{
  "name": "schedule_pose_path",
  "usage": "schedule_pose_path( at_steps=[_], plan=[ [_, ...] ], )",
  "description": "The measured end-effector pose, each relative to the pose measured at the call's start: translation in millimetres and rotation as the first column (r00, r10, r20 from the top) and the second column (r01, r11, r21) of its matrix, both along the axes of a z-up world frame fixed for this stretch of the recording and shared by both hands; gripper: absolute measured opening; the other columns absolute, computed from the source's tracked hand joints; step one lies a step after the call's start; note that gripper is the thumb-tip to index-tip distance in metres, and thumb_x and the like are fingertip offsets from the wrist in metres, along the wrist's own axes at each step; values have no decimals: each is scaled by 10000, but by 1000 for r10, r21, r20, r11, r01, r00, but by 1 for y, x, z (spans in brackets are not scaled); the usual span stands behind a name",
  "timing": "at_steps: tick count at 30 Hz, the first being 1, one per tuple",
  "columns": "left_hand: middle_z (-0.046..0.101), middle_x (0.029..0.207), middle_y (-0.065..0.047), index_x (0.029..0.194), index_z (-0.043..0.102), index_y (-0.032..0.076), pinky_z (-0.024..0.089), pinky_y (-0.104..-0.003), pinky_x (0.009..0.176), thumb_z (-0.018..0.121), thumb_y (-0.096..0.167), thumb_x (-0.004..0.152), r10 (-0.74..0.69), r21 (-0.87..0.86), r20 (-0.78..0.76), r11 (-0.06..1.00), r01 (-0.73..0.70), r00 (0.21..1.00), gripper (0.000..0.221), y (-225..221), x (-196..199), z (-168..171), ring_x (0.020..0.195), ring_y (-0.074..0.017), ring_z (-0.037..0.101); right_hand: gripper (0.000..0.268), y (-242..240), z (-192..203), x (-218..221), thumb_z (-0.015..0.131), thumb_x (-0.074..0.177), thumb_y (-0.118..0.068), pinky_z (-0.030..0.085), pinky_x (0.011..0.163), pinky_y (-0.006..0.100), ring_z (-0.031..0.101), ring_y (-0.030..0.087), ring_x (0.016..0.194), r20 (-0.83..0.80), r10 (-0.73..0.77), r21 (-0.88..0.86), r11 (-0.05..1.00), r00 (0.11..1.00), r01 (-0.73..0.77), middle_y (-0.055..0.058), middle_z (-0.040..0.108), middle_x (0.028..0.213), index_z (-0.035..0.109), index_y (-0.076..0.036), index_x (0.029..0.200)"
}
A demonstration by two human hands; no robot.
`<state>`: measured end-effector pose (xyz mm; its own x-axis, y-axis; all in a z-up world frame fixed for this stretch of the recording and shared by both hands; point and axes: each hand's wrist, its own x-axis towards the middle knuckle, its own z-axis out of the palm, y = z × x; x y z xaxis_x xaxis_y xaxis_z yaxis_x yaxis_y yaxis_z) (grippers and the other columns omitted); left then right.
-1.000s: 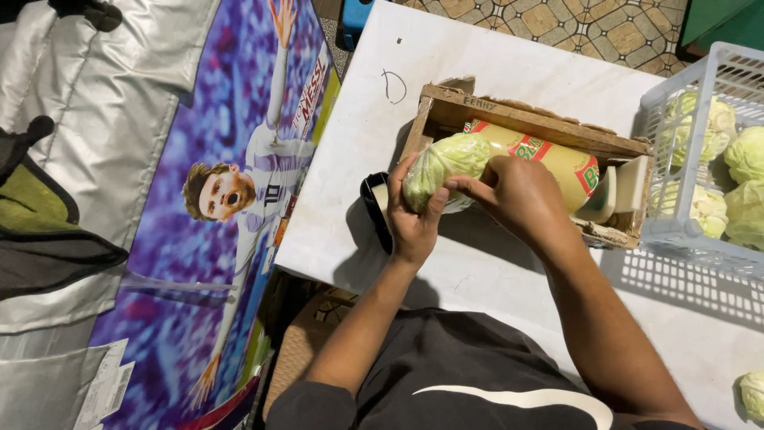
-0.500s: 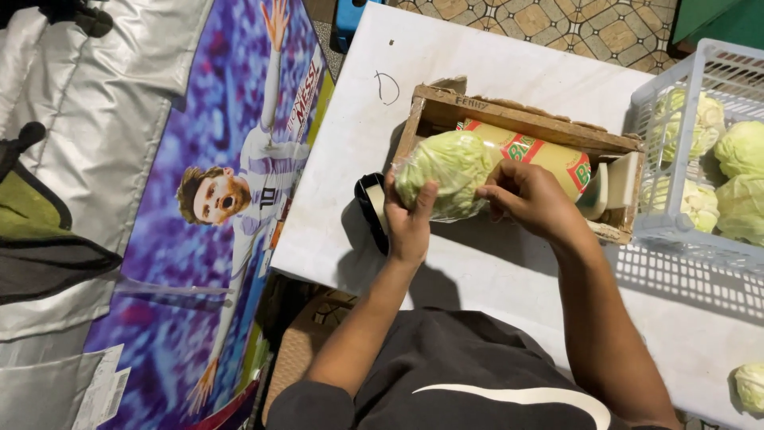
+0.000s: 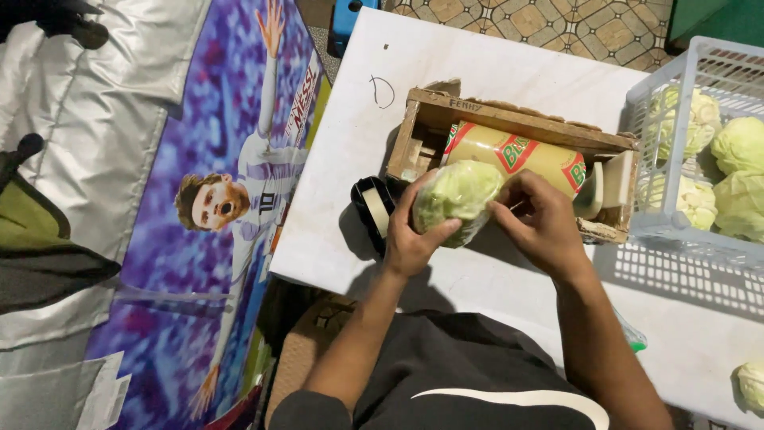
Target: Wrapping individual cabbages in plastic film and placing them into a plastic crate for storage or transport.
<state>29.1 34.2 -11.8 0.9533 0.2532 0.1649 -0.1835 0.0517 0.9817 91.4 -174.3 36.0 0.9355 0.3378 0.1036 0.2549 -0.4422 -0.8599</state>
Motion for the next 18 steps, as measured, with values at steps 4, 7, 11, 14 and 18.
schedule_pose_path(
  at_steps=[4,7,11,14,18],
  plan=[
    [655,1331,-157,1461,586,150,465,-447,1094,927,219,705,-109,-33,36,993,110,993,832,-3,-5,13,1259,-248,600,241,9,39,-7,728,880,7,594,719,362,645,260,820,209,92,61,992,973,-107,124,591,990,674,-41,1109],
    [676,1328,-104,1443,618,188,477,-416,1099,963,299,662,-204,-11,55,979,205,978,861,-8,-4,11,1256,-201,610,510,21,49,-4,757,890,0,585,767,374,645,269,885,374,168,-57,986,912,-159,146,581,1142,642,-56,1384],
    [736,1214,-90,1329,692,157,538,-375,1001,862,294,827,-125,-32,30,991,126,992,547,-12,-5,1,1147,-167,663,184,22,42,-4,761,919,-13,567,691,345,659,259,832,412,147,-159,983,899,-87,64,660,966,769,-131,1060],
    [735,1210,-105,1321,693,144,536,-396,993,845,305,850,-114,-44,39,992,115,993,521,-9,-8,2,1131,-174,658,272,19,57,-6,740,927,-22,569,659,352,668,256,787,302,140,-161,982,943,-95,83,665,966,729,-127,1178],
    [736,1196,-110,1318,695,130,531,-400,997,858,292,836,-133,-53,50,989,135,990,534,-6,-9,8,1119,-165,653,221,20,73,-4,746,915,-91,575,669,417,680,313,777,144,189,-170,972,971,-164,167,693,1017,748,-53,1132]
  ],
)
